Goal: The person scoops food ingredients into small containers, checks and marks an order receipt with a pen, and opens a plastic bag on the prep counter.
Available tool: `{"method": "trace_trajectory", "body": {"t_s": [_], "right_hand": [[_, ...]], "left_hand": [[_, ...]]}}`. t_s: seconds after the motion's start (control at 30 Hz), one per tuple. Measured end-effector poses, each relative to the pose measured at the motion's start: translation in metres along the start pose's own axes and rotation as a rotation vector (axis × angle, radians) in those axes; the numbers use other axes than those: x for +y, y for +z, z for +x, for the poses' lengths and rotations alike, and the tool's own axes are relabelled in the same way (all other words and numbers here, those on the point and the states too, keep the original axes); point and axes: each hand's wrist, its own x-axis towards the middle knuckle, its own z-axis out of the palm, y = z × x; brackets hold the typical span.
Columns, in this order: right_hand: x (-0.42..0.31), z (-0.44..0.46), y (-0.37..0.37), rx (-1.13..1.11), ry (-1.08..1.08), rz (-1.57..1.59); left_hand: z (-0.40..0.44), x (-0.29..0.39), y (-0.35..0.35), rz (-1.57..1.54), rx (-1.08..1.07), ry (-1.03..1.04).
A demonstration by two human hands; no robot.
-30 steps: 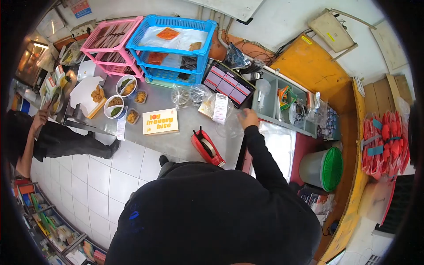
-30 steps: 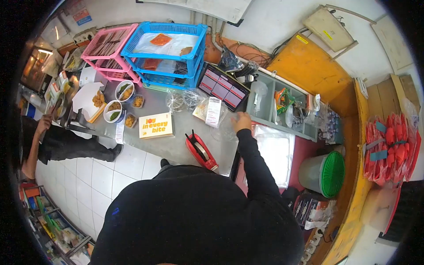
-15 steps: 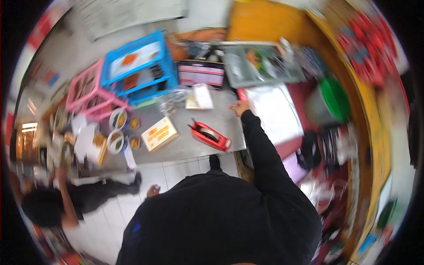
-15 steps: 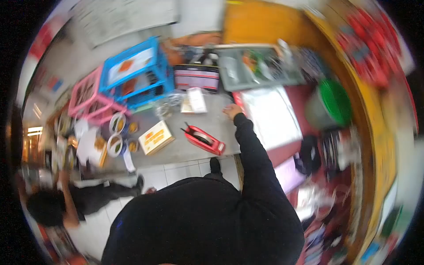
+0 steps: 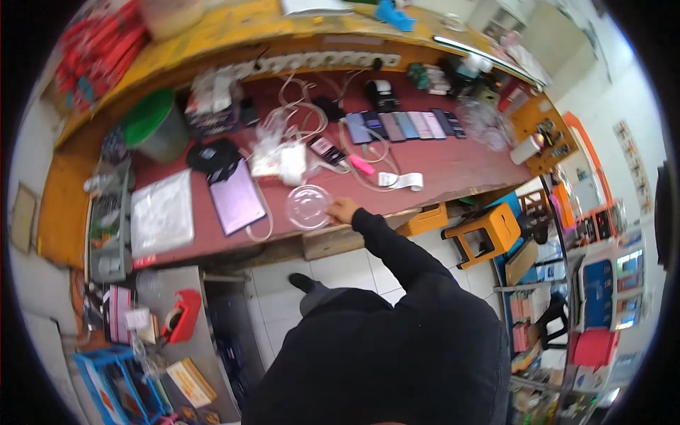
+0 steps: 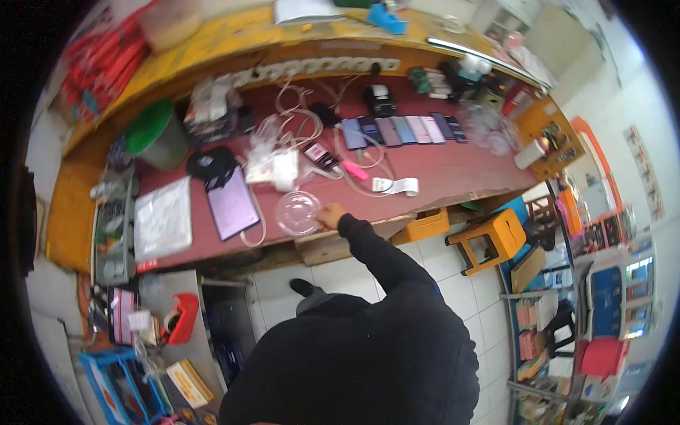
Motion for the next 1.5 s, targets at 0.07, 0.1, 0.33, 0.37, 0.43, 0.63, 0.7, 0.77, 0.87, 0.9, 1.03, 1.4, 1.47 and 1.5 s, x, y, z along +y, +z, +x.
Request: {"method": "trace_trajectory", "body": {"t_s": [0.07,0.1,0.33,0.37,0.43,0.63,0.7,0.77,0.87,0.9,1.03,1.4,1.47,1.5], "right_hand": [[0.016,-0.027,-0.073,0.205,0.117,0.116],[0.027,-0.031,-0.104,0.304,0.17,0.009],[0.125,-0.022,-0.33,0.59,0.245,0.604],[0.124,-0.017,-0.377,0.569,0.228,0.351],[0.157,0.02,-0.478,0.624,0.14,0.548],[0.124,0.058,-0.573,1.053,-0.002,1.028],[0.158,0.089,-0.584,0.661,0.225,0.517],[0.188,0.13,-0.555,0.764,0.119,0.037],[0.153,0.129,-0.501,0.633,-0.132,-0.493],[0.126,0.12,-0.489,0.588,-0.176,-0.664],[0.091,0.131,-0.463,0.556,-0.255,-0.935],[0.048,0.214,-0.431,0.402,-0.286,-0.854],[0.033,0.225,-0.429,0.478,-0.38,-0.917],[0.027,0.233,-0.43,0.493,-0.379,-0.851]], "left_hand": [[0.006,0.03,0.011,0.039,-0.022,0.056],[0.007,0.043,0.019,0.06,-0.029,0.076],[-0.015,0.1,0.089,0.158,-0.055,0.071],[-0.02,0.107,0.102,0.174,-0.055,0.06],[-0.03,0.122,0.128,0.201,-0.05,0.04],[-0.049,0.19,0.191,0.194,0.036,0.114],[-0.058,0.236,0.203,0.162,0.086,0.167],[-0.066,0.275,0.218,0.084,0.134,0.201],[-0.08,0.307,0.239,-0.069,0.104,0.22],[-0.086,0.31,0.242,-0.057,0.053,0.214],[-0.078,0.253,0.25,0.002,-0.125,0.208],[-0.151,0.178,0.26,0.138,0.107,-0.158],[-0.155,0.182,0.265,0.124,0.134,-0.154],[-0.156,0.186,0.267,0.114,0.146,-0.148]]}}
